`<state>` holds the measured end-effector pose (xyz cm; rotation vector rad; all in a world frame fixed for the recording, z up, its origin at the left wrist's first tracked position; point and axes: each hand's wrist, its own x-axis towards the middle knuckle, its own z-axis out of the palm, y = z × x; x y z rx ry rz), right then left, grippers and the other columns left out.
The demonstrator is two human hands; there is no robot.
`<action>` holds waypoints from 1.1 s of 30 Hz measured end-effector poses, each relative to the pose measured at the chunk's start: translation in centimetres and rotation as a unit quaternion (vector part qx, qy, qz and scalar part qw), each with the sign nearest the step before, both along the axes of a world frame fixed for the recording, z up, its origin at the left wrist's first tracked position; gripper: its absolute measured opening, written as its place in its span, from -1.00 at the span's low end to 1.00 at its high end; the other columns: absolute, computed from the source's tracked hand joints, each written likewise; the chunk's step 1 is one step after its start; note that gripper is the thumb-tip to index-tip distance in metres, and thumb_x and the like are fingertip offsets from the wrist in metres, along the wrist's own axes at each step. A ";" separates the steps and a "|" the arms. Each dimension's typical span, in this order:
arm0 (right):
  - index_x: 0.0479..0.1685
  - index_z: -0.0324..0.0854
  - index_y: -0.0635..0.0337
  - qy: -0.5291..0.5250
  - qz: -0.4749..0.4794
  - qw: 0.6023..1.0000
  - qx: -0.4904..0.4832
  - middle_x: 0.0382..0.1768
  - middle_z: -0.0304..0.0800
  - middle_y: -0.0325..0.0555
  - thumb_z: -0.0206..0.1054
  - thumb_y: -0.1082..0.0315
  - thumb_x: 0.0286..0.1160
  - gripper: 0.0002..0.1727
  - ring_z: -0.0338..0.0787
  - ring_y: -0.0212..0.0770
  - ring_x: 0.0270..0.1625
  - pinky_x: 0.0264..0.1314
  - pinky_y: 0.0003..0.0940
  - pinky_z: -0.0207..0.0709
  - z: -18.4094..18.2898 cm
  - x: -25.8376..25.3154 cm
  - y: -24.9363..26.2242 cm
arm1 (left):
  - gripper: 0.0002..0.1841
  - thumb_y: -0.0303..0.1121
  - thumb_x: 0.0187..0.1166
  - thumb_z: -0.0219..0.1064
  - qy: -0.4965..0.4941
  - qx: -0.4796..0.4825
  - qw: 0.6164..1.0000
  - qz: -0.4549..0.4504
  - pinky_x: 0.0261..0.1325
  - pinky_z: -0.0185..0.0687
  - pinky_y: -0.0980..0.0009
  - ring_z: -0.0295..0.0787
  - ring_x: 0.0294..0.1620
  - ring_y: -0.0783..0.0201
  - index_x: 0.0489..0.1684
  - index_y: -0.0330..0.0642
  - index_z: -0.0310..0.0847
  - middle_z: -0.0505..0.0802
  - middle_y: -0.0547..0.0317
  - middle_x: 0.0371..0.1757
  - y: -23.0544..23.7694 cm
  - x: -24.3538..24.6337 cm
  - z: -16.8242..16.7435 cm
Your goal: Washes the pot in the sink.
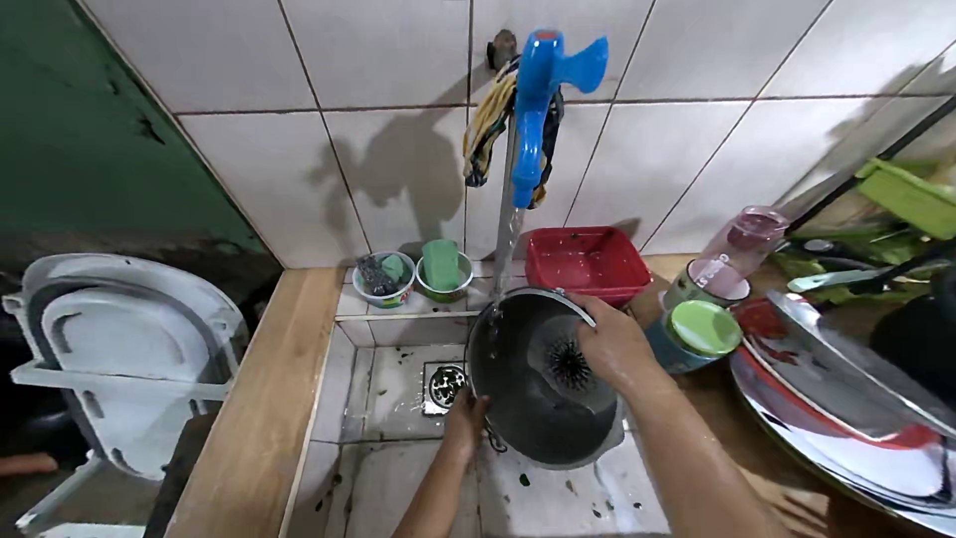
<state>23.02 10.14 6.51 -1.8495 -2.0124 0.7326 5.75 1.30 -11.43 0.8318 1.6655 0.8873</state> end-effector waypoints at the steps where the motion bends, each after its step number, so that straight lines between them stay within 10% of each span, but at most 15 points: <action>1: 0.66 0.48 0.05 0.000 -0.003 1.000 -0.001 0.49 0.66 0.11 0.06 0.48 0.79 -0.51 0.66 0.19 0.50 0.52 0.27 0.44 0.0 0.0 0.0 | -0.53 -0.32 0.81 0.15 0.014 0.025 0.999 0.015 0.35 0.64 0.09 0.76 0.25 0.03 0.62 -0.34 0.34 0.73 -0.24 0.33 0.0 -0.7 0.1; 9: 0.66 0.47 0.07 -0.007 -0.001 1.000 -0.001 0.49 0.65 0.16 0.10 0.47 0.78 -0.51 0.65 0.23 0.50 0.51 0.31 0.44 -0.1 -0.1 0.4 | -0.48 -0.40 0.74 0.18 0.248 0.212 0.935 0.138 0.59 0.40 -0.10 0.46 0.59 -0.23 0.67 -0.37 0.30 0.49 -0.39 0.60 7.5 -10.8 7.1; 15: 0.65 0.48 0.10 -0.012 0.000 1.000 0.013 0.50 0.64 0.14 0.11 0.45 0.79 -0.52 0.65 0.20 0.50 0.52 0.27 0.45 -0.7 0.3 0.8 | -0.46 -0.11 0.67 0.34 0.450 -0.022 0.892 0.036 0.59 0.31 -0.26 0.40 0.61 -0.35 0.41 -0.42 0.57 0.52 -0.45 0.54 14.2 -16.0 12.1; 24: 0.64 0.49 0.07 -0.005 -0.021 1.000 0.014 0.47 0.67 0.10 0.10 0.44 0.80 -0.53 0.68 0.16 0.47 0.49 0.28 0.47 -1.1 0.9 0.6 | -0.15 -0.12 0.42 0.54 0.494 -0.086 0.865 -0.007 0.27 0.52 -0.42 0.66 0.33 -0.47 0.69 -0.27 0.22 0.70 -0.49 0.31 16.4 -16.8 10.7; 29: 0.65 0.49 0.02 0.005 -0.036 0.999 0.002 0.47 0.67 0.10 0.09 0.41 0.80 -0.53 0.68 0.16 0.47 0.47 0.28 0.48 -0.9 0.7 0.4 | -0.41 -0.27 0.54 0.40 0.404 0.130 0.901 0.091 0.25 0.51 -0.47 0.70 0.23 -0.43 0.57 -0.25 0.43 0.75 -0.45 0.21 14.5 -19.0 12.4; 33: 0.66 0.47 0.06 0.000 -0.020 1.000 -0.008 0.53 0.62 0.08 0.07 0.43 0.81 -0.52 0.62 0.12 0.55 0.58 0.23 0.41 -0.5 0.5 0.7 | -0.53 -0.44 0.64 0.26 0.371 0.209 0.904 -0.036 0.31 0.57 -0.24 0.66 0.33 -0.23 0.56 -0.18 0.47 0.66 -0.32 0.39 8.1 -13.1 14.7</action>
